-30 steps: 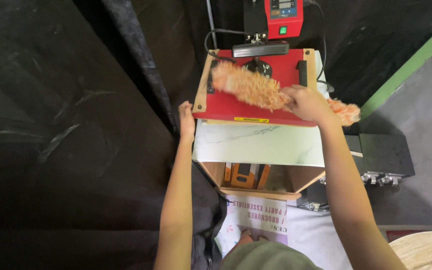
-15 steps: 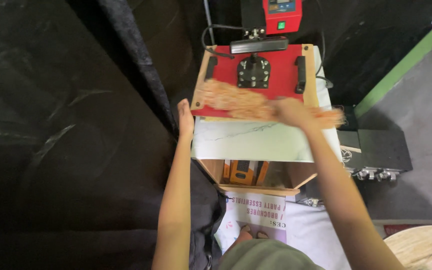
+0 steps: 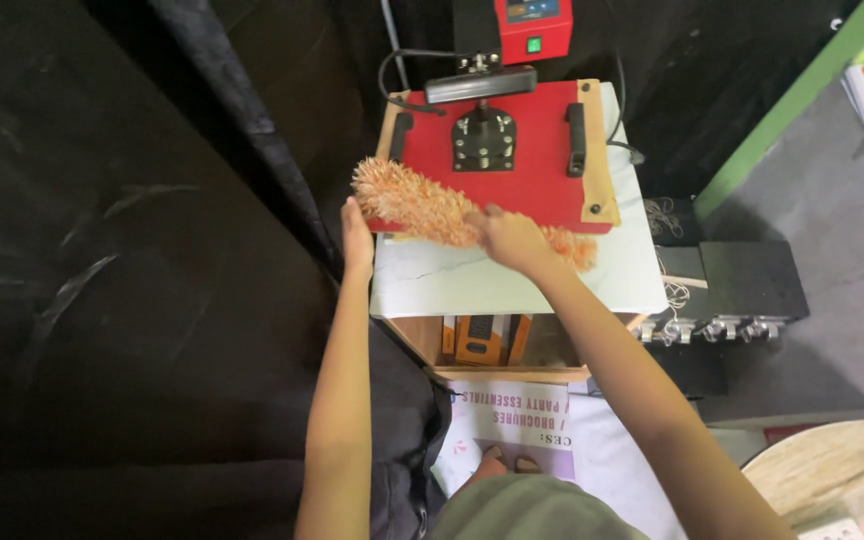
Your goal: The person uses a fluffy duster to clean a red heat press machine. They wipe the top surface, the handle, and the control panel area, moving the duster across various parts of the machine.
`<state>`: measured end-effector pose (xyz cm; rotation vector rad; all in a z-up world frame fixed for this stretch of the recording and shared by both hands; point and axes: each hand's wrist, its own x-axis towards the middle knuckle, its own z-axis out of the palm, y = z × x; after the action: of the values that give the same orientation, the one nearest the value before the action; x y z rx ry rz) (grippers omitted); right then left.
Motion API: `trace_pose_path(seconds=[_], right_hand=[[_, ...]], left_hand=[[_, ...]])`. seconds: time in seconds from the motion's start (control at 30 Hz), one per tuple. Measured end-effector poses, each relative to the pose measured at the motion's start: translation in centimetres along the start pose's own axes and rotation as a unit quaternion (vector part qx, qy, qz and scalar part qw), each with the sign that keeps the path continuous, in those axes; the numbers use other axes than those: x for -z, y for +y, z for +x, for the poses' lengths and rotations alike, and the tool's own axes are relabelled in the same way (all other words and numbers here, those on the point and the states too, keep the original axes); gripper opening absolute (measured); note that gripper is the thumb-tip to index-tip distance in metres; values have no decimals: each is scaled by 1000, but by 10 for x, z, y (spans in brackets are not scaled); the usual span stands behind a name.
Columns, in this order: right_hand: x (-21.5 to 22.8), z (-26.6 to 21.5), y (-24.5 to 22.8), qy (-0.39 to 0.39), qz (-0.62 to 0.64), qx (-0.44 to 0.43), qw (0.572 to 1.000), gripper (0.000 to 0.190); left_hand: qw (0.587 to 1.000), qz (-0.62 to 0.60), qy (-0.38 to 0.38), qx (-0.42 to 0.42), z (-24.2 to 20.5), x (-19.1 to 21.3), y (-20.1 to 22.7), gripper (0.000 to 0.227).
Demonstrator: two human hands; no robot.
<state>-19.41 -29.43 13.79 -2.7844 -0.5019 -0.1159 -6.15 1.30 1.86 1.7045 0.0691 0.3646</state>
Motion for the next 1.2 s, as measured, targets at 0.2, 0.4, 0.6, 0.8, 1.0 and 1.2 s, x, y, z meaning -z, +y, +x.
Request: trace_pose_path(seconds=[0.2,0.4,0.6,0.8,1.0,1.2], right_hand=[[-27,-107,100,86,101,-146,980,36],[84,-192,40,154,-26,-284,946,41],[30,-120,-28,115,35,-129,984,38],[-60,-90,52,72,34,-258,963,20],[33,-139,-34,145,-24,-251,957,59],[9,-27,-62,174,-33,-142,974,75]], left_hand=[[999,-5,-12,51,-22,7,-1,67],[990,61,34,119,-37,-7,33,71],[992,70,69,80,-6,-8,-47,72],[931,265,125,-216,-79,-58,29,50],[959,207,9,-195,-103,-82,59,53],[962,170,-14,-213,-97,-83,57,55]])
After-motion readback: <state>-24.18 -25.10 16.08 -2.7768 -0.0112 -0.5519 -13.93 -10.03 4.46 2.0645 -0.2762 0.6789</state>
